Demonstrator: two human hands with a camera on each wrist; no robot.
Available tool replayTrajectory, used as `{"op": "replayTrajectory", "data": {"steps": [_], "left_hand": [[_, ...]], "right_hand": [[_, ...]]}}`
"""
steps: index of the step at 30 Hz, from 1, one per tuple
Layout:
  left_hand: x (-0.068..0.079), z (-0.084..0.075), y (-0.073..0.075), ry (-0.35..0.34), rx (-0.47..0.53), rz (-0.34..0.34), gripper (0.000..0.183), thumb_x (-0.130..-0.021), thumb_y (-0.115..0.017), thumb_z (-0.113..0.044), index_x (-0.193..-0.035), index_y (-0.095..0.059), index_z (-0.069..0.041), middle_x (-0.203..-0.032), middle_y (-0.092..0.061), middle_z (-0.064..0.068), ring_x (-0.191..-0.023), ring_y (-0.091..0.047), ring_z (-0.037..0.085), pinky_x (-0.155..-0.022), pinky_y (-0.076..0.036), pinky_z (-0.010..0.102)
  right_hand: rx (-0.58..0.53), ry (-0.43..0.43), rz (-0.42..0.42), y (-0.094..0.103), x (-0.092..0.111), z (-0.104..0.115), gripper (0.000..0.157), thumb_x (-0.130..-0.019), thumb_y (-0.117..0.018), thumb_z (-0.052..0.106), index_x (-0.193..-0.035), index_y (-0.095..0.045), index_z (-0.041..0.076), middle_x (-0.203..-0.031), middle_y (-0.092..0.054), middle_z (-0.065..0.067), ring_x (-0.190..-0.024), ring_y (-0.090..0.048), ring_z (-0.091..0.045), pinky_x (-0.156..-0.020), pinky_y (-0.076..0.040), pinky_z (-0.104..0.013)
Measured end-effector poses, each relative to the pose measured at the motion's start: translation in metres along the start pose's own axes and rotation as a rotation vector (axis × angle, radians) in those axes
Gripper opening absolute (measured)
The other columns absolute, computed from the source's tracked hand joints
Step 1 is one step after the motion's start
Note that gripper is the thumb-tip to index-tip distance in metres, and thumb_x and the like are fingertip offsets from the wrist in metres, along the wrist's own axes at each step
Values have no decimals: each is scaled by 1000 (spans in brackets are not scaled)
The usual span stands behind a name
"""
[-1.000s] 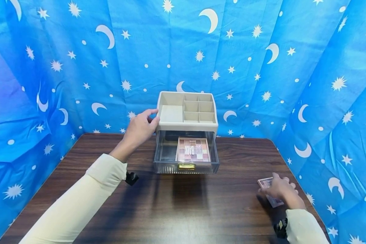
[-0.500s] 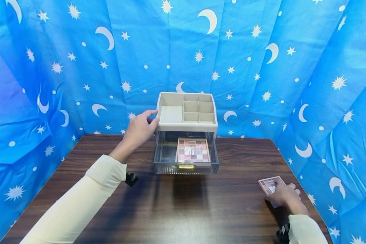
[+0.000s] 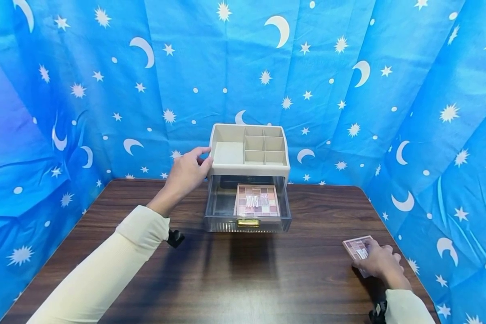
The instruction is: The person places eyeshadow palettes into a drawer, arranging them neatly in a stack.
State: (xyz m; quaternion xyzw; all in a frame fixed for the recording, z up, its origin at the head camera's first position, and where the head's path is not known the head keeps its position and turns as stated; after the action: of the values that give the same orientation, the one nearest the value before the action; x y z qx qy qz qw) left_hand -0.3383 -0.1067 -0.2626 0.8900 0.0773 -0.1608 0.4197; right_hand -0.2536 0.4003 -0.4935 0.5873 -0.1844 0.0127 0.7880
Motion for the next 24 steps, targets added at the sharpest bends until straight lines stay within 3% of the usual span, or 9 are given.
{"op": "replayTrajectory", "data": {"steps": [5, 10, 16, 24], "left_hand": [[1, -2, -2, 1, 4, 8, 44, -96, -51, -34, -137, -53, -19, -87, -67, 6, -112, -59, 28, -96, -45, 46], [0, -2, -1, -5, 13, 6, 44, -96, -50, -34, -137, -53, -18, -85, -66, 6, -114, -58, 28, -99, -43, 46], [0, 0, -2, 1, 20, 16, 45, -97, -50, -35, -138, -52, -19, -83, -65, 6, -114, -56, 27, -103, -41, 47], [0, 0, 0, 2, 9, 11, 44, -96, -51, -34, -138, -53, -20, -82, -65, 6, -90, -60, 26, -80, -47, 42]], "right_hand": [[10, 30, -26, 3, 1, -1, 104, -67, -75, 59, -137, -36, -7, -113, -47, -40, -98, -39, -49, -82, -30, -57], [23, 91, -73, 14, 5, 10, 96, -69, -75, 56, -135, -40, -5, -114, -49, -40, -100, -40, -49, -81, -30, -57], [21, 197, -206, 39, 18, 38, 86, -68, -78, 45, -132, -47, -3, -110, -55, -38, -97, -45, -46, -73, -31, -49], [-31, 363, -312, 80, 40, 87, 82, -68, -80, 38, -134, -49, 1, -111, -57, -31, -92, -50, -38, -68, -32, -39]]}}
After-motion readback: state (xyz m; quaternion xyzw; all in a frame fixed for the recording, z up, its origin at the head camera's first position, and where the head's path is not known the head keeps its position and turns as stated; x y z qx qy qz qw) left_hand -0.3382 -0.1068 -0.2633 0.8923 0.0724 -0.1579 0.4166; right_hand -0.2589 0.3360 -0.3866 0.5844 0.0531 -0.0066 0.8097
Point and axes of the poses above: each hand's wrist, its own x-axis away from the middle knuckle, its own y-axis out of the back of the hand, z = x × y, the point moved 9 cm from there along -x, towards the middle knuckle
